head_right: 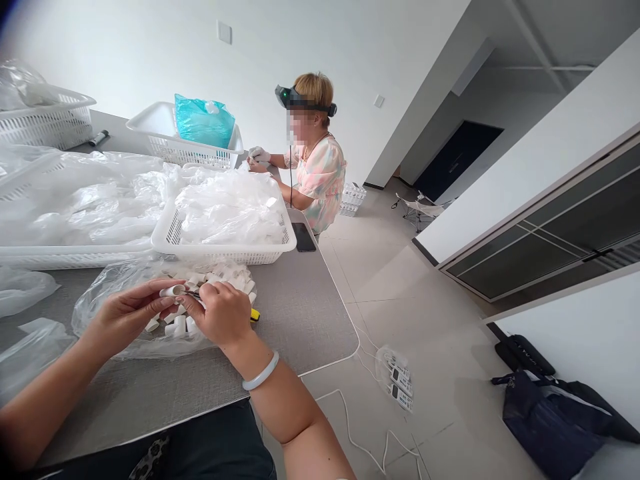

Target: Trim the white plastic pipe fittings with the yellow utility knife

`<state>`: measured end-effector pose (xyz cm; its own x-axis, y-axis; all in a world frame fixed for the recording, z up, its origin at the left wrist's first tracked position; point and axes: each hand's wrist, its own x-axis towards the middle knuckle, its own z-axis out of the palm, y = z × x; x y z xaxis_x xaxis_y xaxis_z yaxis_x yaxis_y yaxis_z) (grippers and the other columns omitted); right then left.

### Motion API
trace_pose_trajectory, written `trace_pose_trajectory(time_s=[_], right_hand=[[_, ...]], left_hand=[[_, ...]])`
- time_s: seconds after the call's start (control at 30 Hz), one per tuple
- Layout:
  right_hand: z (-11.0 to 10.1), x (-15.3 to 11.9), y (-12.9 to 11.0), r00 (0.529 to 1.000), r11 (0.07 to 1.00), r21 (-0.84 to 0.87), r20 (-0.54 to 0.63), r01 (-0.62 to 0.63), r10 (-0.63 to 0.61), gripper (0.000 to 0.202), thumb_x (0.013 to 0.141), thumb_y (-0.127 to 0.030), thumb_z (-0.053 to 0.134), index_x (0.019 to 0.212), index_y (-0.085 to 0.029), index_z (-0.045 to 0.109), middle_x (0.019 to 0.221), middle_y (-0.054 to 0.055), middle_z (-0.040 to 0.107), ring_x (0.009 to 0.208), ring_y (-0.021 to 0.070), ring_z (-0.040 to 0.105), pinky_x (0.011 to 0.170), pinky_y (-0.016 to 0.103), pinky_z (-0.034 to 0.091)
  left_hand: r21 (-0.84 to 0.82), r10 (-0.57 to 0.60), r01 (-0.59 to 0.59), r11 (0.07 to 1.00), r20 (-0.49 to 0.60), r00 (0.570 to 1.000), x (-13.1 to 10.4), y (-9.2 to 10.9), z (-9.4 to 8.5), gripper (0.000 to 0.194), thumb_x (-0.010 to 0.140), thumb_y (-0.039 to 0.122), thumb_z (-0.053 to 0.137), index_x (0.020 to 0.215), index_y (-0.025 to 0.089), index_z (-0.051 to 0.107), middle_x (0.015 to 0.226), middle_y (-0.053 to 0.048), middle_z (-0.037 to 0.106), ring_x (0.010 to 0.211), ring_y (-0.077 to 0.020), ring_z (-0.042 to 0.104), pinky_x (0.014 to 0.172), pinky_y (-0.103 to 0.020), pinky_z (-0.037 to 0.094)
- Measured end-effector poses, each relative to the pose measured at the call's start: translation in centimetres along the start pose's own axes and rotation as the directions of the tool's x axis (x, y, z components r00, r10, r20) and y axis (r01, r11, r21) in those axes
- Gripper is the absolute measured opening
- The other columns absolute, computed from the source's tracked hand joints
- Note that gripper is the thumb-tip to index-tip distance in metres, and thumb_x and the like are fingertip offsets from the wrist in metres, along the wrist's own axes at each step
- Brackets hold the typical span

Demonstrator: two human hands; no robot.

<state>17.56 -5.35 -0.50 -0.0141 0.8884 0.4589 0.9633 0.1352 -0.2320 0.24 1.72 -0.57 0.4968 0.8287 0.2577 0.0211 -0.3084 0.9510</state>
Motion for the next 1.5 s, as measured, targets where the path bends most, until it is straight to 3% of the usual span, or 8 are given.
trace_pose_trajectory(time_s=[0.3,0.53,0.6,0.73,0.9,1.07,1.33,1.5], right_hand=[[-0.2,0.1,0.1,0.994,0.997,0.053,0.095,-0.054,0.048,0.047,0.103,-0.054,0.046,0.074,-0.019,0.059,0.069,0.003,0.062,0.067,0.0141,0.062,0.051,0.021,0.032],[-2.8,0.5,0.3,0.954,0.939,0.315,0.296,-0.139,0.042,0.039,0.101,-0.049,0.054,0.074,-0.020,0.054,0.064,-0.003,0.053,0.054,0.0089,0.050,0.047,0.020,0.027],[-3.7,0.6,0.2,0.926,0.868,0.440,0.372,-0.228,0.055,0.038,0.101,-0.045,0.055,0.072,-0.021,0.050,0.061,-0.005,0.050,0.054,0.0088,0.050,0.047,0.020,0.030],[-4.5,0.7,0.2,0.834,0.622,0.638,0.550,-0.454,0.045,0.038,0.100,-0.042,0.056,0.070,-0.021,0.046,0.063,-0.004,0.057,0.052,0.0078,0.053,0.049,0.019,0.040],[-4.1,0.6,0.2,0.744,0.363,0.691,0.668,-0.625,0.010,0.037,0.096,-0.045,0.062,0.072,-0.020,0.052,0.063,-0.004,0.057,0.048,0.0071,0.052,0.047,0.018,0.045],[-4.1,0.6,0.0,0.686,0.152,0.685,0.726,-0.712,-0.055,0.041,0.091,-0.053,0.068,0.072,-0.018,0.055,0.061,-0.004,0.055,0.048,0.0069,0.052,0.046,0.018,0.046],[-3.9,0.8,-0.1,0.662,-0.013,0.672,0.726,-0.741,-0.186,0.049,0.084,-0.062,0.071,0.072,-0.018,0.055,0.056,-0.005,0.055,0.044,0.0070,0.051,0.042,0.019,0.045],[-3.3,0.8,0.0,0.648,-0.050,0.653,0.734,-0.755,-0.202,0.052,0.080,-0.066,0.073,0.073,-0.018,0.054,0.056,-0.006,0.056,0.044,0.0070,0.052,0.042,0.019,0.046]], left_hand=[[0.054,0.033,-0.032,0.998,-0.007,0.999,0.1,0.1,-0.2,0.034,0.079,0.048,0.075,0.105,0.026,0.079,0.070,-0.002,0.068,0.056,-0.0139,0.057,0.052,-0.024,0.050],[0.072,0.063,-0.067,0.995,0.054,0.997,0.5,0.2,-0.5,0.033,0.081,0.049,0.074,0.102,0.025,0.079,0.095,-0.008,0.074,0.062,-0.0142,0.059,0.054,-0.024,0.054],[0.058,0.075,-0.079,0.995,0.071,0.995,0.5,0.1,-0.6,0.032,0.082,0.049,0.074,0.102,0.024,0.080,0.093,-0.008,0.074,0.060,-0.0139,0.057,0.052,-0.024,0.053],[0.072,0.097,-0.102,0.992,0.075,0.992,0.6,-0.4,-0.7,0.032,0.084,0.049,0.072,0.102,0.025,0.081,0.097,-0.009,0.074,0.061,-0.0139,0.057,0.053,-0.025,0.053],[0.108,0.102,-0.109,0.988,0.069,0.992,0.5,-0.2,-0.7,0.034,0.084,0.051,0.071,0.103,0.025,0.081,0.099,-0.009,0.074,0.061,-0.0140,0.058,0.054,-0.025,0.054],[0.109,0.142,-0.147,0.983,0.057,0.988,0.5,0.3,-0.5,0.032,0.085,0.050,0.071,0.100,0.024,0.081,0.097,-0.008,0.074,0.060,-0.0131,0.058,0.055,-0.025,0.055],[0.140,0.222,-0.225,0.964,0.031,0.974,0.5,0.4,-0.1,0.029,0.088,0.049,0.068,0.102,0.026,0.080,0.103,-0.007,0.078,0.078,-0.0204,0.071,0.063,-0.028,0.060],[0.198,0.215,-0.214,0.957,0.014,0.976,0.3,0.4,0.3,0.034,0.089,0.053,0.066,0.104,0.025,0.079,0.106,-0.007,0.080,0.086,-0.0223,0.074,0.072,-0.029,0.062]])
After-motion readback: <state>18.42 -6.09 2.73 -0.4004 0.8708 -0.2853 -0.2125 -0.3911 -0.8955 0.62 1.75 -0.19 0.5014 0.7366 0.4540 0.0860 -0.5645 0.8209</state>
